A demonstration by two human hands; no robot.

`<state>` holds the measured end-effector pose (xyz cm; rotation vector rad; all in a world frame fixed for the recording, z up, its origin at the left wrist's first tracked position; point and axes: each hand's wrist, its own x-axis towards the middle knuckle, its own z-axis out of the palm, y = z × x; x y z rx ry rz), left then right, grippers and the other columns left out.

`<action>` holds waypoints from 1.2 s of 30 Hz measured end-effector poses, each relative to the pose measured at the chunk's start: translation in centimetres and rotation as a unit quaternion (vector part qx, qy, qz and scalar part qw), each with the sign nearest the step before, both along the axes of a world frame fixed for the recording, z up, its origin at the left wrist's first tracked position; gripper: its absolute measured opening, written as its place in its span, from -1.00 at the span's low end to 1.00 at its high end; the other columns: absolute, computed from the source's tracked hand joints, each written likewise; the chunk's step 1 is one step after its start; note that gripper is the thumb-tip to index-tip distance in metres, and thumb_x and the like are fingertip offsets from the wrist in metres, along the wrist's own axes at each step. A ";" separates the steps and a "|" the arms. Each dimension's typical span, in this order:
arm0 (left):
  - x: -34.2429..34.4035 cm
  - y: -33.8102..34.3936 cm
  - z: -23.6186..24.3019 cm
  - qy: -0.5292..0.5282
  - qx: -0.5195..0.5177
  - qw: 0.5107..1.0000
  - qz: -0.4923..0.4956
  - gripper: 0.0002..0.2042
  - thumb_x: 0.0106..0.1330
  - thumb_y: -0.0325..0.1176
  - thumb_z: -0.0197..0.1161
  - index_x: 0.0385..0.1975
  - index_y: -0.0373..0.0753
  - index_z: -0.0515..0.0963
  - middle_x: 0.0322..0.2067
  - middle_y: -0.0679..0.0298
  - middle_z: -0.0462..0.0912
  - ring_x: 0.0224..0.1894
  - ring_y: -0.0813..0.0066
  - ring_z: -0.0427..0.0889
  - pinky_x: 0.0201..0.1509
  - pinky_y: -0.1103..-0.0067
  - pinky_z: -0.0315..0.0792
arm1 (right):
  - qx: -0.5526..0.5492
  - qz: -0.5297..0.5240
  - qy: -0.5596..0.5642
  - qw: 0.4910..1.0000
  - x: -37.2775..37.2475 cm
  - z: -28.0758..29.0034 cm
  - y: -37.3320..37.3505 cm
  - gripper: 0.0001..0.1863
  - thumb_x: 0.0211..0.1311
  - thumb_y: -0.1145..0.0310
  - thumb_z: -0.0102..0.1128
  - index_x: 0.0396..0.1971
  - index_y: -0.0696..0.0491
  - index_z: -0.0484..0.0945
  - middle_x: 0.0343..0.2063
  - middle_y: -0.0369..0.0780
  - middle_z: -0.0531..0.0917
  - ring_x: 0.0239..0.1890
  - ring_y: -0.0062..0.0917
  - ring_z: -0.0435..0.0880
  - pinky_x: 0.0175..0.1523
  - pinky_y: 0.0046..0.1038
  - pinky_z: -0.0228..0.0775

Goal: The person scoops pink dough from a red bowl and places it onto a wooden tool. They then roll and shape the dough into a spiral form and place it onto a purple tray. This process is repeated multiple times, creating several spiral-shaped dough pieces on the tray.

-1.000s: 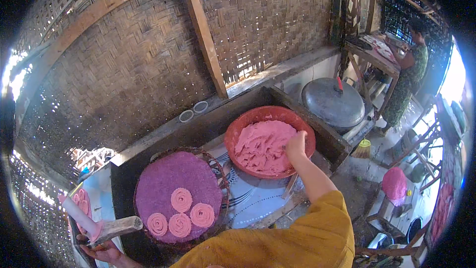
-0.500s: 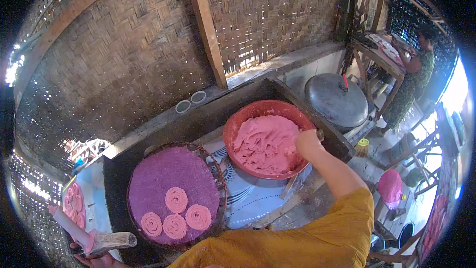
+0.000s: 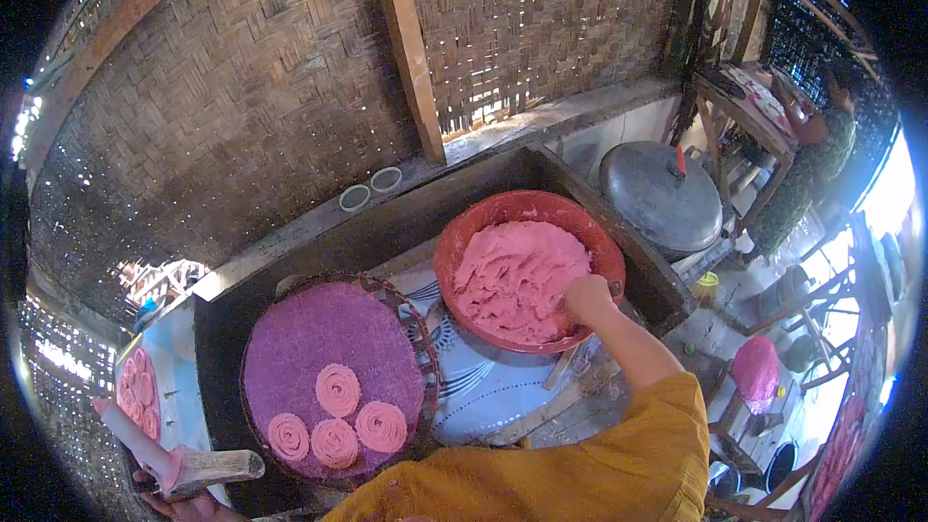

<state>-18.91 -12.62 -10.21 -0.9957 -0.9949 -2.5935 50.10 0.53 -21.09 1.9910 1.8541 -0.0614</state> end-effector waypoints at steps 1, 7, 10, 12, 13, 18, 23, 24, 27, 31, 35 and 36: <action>-0.8 0.0 -0.3 0.018 -0.024 0.998 0.062 -0.15 -0.24 -0.34 0.46 0.09 -0.43 0.09 -0.10 0.06 0.40 -0.13 0.29 0.47 -0.04 0.45 0.43 | 0.000 -0.014 0.015 1.000 0.0 0.0 -0.2 -0.76 -0.09 0.22 0.07 -0.45 -0.02 0.63 -0.44 -0.17 0.64 -0.30 -0.38 0.63 -0.24 -0.34 0.43; 2.6 -0.7 3.9 -0.151 0.112 0.852 -0.490 -0.76 -0.10 -0.29 0.28 -0.37 -0.13 0.54 -0.20 0.36 0.56 0.06 0.34 0.37 0.23 0.20 0.07 | -0.020 -0.055 0.064 0.996 -0.6 1.1 -0.6 -0.66 -0.14 0.09 0.12 -0.43 0.02 0.62 -0.40 -0.18 0.64 -0.27 -0.35 0.61 -0.20 -0.33 0.43; 1.4 -0.8 3.1 -0.106 0.112 0.821 -0.550 -0.72 -0.03 -0.28 0.24 -0.28 -0.14 0.49 -0.14 0.34 0.50 0.09 0.35 0.33 0.24 0.24 0.05 | -0.014 -0.102 0.075 0.992 0.0 -0.1 -1.1 -0.62 -0.13 0.05 0.11 -0.40 0.02 0.62 -0.38 -0.17 0.63 -0.27 -0.33 0.61 -0.19 -0.32 0.43; 1.3 -1.1 2.7 -0.099 0.111 0.809 -0.569 -0.70 0.02 -0.27 0.20 -0.22 -0.15 0.45 -0.09 0.33 0.47 0.11 0.36 0.30 0.25 0.27 0.04 | -0.005 -0.110 0.092 0.990 0.5 -0.3 -1.6 -0.59 -0.12 0.00 0.11 -0.40 0.02 0.62 -0.37 -0.15 0.63 -0.27 -0.33 0.61 -0.18 -0.32 0.43; 1.3 -1.4 2.5 -0.095 0.111 0.805 -0.574 -0.69 0.04 -0.27 0.19 -0.19 -0.16 0.44 -0.07 0.32 0.45 0.12 0.37 0.29 0.26 0.28 0.03 | 0.000 -0.111 0.102 0.989 0.6 -0.3 -1.6 -0.57 -0.12 -0.02 0.11 -0.39 0.03 0.62 -0.36 -0.14 0.62 -0.26 -0.32 0.61 -0.18 -0.32 0.43; 0.4 -3.0 1.4 -0.089 0.118 0.786 -0.600 -0.64 0.16 -0.25 0.11 -0.04 -0.18 0.35 0.04 0.29 0.36 0.16 0.39 0.22 0.28 0.35 0.00 | 0.057 -0.090 0.175 0.979 3.1 0.1 -2.9 -0.57 -0.15 -0.11 0.14 -0.42 -0.07 0.63 -0.45 -0.14 0.61 -0.34 -0.29 0.60 -0.22 -0.30 0.41; 1.5 -4.1 1.7 -0.079 0.088 0.836 -0.535 -0.62 0.16 -0.27 0.11 -0.02 -0.21 0.34 0.03 0.28 0.37 0.15 0.42 0.25 0.27 0.41 0.03 | 0.123 -0.105 0.283 0.945 2.9 2.1 -1.9 -0.53 -0.20 -0.15 0.19 -0.42 -0.07 0.62 -0.55 -0.09 0.59 -0.41 -0.24 0.59 -0.26 -0.26 0.39; 1.4 -4.1 1.6 -0.071 0.095 0.824 -0.554 -0.62 0.17 -0.26 0.10 -0.02 -0.21 0.34 0.03 0.28 0.37 0.14 0.41 0.25 0.27 0.41 0.03 | 0.121 -0.100 0.266 0.951 2.9 1.6 -1.6 -0.53 -0.21 -0.15 0.19 -0.43 -0.07 0.62 -0.54 -0.09 0.59 -0.41 -0.23 0.59 -0.26 -0.26 0.39; 2.0 -4.0 2.0 -0.058 0.094 0.807 -0.580 -0.61 0.19 -0.19 0.06 -0.02 -0.21 0.34 0.03 0.27 0.37 0.15 0.42 0.24 0.28 0.41 0.03 | 0.119 -0.087 0.210 0.967 3.0 0.2 -0.8 -0.52 -0.22 -0.15 0.20 -0.45 -0.03 0.63 -0.52 -0.08 0.60 -0.40 -0.21 0.59 -0.24 -0.25 0.40; 2.9 -4.9 1.5 -0.093 0.127 0.818 -0.553 -0.58 0.21 -0.09 0.00 -0.01 -0.21 0.33 0.06 0.25 0.33 0.17 0.42 0.21 0.29 0.40 0.01 | 0.055 -0.091 0.144 0.984 3.2 -1.2 0.1 -0.54 -0.18 -0.09 0.20 -0.44 0.02 0.62 -0.43 -0.08 0.60 -0.32 -0.22 0.58 -0.20 -0.27 0.40; 5.0 -4.5 3.6 -0.200 0.114 0.943 -0.238 -0.56 0.22 -0.08 -0.02 0.01 -0.22 0.30 0.07 0.24 0.31 0.16 0.42 0.21 0.30 0.42 0.02 | 0.161 0.041 -0.011 0.986 1.5 -1.6 1.5 -0.64 -0.09 -0.06 0.13 -0.42 -0.10 0.63 -0.26 -0.17 0.57 -0.13 -0.36 0.51 -0.04 -0.27 0.31; 1.1 -5.6 0.6 -0.058 0.055 0.958 -0.275 -0.56 0.23 -0.08 -0.02 0.02 -0.21 0.30 0.07 0.24 0.31 0.15 0.41 0.22 0.29 0.42 0.02 | 0.143 0.046 0.027 0.988 1.2 -2.9 2.4 -0.66 -0.07 -0.03 0.11 -0.42 -0.10 0.63 -0.25 -0.18 0.55 -0.10 -0.38 0.48 -0.03 -0.27 0.28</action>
